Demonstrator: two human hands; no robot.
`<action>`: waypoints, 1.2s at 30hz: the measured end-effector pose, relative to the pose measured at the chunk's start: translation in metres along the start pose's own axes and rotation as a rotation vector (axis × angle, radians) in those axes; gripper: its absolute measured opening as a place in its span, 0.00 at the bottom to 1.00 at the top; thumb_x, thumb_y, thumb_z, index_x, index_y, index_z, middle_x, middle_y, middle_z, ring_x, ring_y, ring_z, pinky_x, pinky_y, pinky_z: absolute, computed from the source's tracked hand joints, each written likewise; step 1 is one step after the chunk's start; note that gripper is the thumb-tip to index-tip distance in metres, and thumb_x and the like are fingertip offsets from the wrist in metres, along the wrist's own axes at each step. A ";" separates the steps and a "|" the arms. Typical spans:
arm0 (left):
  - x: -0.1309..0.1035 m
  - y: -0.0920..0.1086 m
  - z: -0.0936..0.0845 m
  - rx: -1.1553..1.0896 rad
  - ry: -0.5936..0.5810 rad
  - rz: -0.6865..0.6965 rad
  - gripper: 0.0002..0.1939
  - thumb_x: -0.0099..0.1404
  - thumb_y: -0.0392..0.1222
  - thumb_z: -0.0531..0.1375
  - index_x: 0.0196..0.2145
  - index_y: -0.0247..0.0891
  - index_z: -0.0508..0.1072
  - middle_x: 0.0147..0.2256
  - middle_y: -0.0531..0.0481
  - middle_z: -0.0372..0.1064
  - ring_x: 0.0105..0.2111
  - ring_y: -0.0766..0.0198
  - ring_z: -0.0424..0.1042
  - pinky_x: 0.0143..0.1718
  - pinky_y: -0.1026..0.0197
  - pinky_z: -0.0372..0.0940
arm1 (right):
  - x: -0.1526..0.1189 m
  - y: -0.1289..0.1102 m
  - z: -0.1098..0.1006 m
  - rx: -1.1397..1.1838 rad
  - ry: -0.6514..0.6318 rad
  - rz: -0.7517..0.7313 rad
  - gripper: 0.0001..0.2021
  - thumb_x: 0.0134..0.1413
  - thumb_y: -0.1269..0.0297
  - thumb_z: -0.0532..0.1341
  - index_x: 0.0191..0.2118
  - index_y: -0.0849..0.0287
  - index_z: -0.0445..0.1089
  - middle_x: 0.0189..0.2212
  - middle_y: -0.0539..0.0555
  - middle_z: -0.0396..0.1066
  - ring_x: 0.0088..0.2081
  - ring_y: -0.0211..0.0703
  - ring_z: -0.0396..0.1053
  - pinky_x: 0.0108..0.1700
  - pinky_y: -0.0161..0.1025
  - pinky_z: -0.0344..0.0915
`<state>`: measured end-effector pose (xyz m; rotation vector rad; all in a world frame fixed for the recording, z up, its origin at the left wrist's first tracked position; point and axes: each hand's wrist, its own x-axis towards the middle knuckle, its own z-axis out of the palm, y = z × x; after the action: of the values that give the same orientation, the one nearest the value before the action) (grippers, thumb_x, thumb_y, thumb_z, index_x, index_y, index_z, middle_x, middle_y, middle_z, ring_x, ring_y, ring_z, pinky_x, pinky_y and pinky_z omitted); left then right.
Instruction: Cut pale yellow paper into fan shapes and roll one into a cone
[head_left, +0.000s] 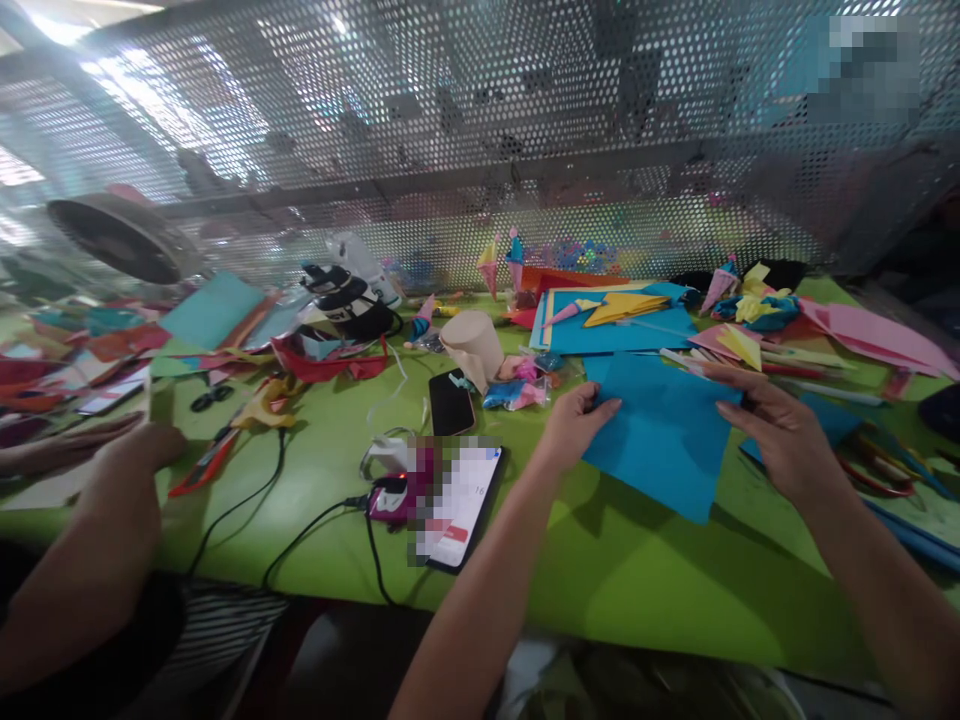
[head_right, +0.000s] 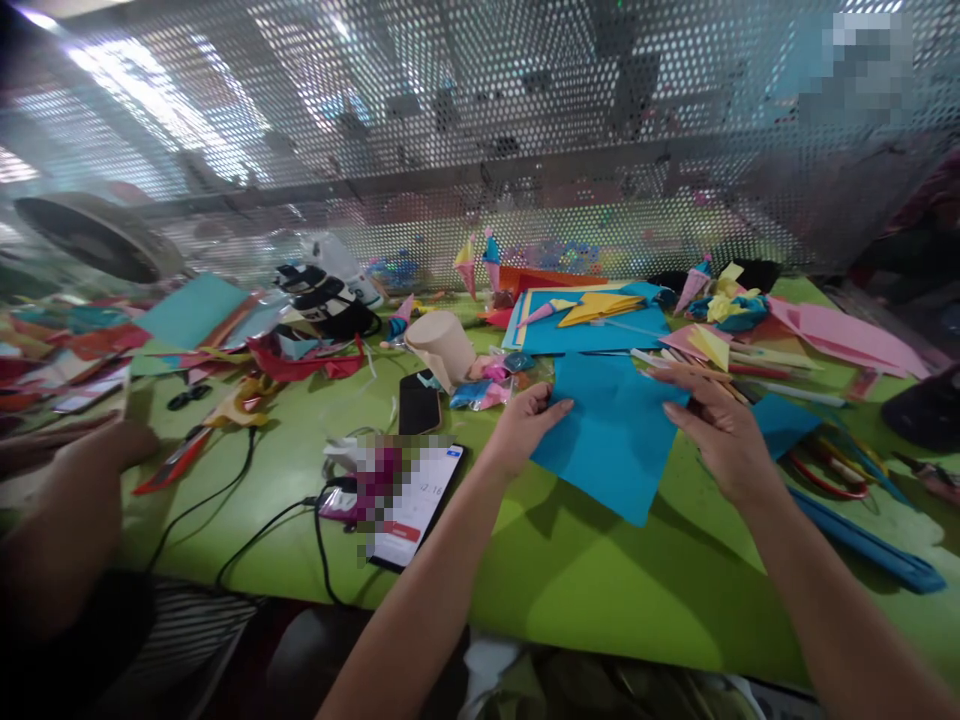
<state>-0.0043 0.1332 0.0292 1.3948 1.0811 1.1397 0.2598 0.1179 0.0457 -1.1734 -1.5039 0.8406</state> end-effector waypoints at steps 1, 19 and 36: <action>0.000 0.000 -0.002 0.009 -0.012 -0.002 0.20 0.61 0.56 0.67 0.28 0.39 0.65 0.25 0.56 0.58 0.26 0.68 0.57 0.27 0.64 0.50 | 0.000 -0.001 -0.002 -0.024 -0.050 -0.012 0.14 0.58 0.58 0.66 0.50 0.42 0.80 0.52 0.49 0.74 0.57 0.51 0.67 0.54 0.44 0.63; 0.003 0.006 -0.025 0.115 -0.154 -0.048 0.24 0.60 0.57 0.67 0.25 0.39 0.60 0.24 0.58 0.51 0.25 0.69 0.53 0.26 0.63 0.47 | 0.005 0.008 -0.014 -0.197 -0.332 -0.069 0.19 0.44 0.69 0.63 0.42 0.45 0.83 0.49 0.53 0.78 0.58 0.63 0.70 0.60 0.58 0.63; -0.001 0.003 -0.016 -0.032 -0.103 -0.071 0.28 0.58 0.55 0.71 0.51 0.38 0.74 0.24 0.59 0.57 0.25 0.68 0.60 0.28 0.65 0.54 | 0.002 0.017 -0.004 0.068 -0.120 0.039 0.11 0.49 0.53 0.74 0.33 0.54 0.79 0.34 0.51 0.76 0.37 0.45 0.71 0.40 0.40 0.68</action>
<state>-0.0199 0.1348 0.0329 1.3640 1.0267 1.0186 0.2677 0.1245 0.0312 -1.1222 -1.5414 0.9954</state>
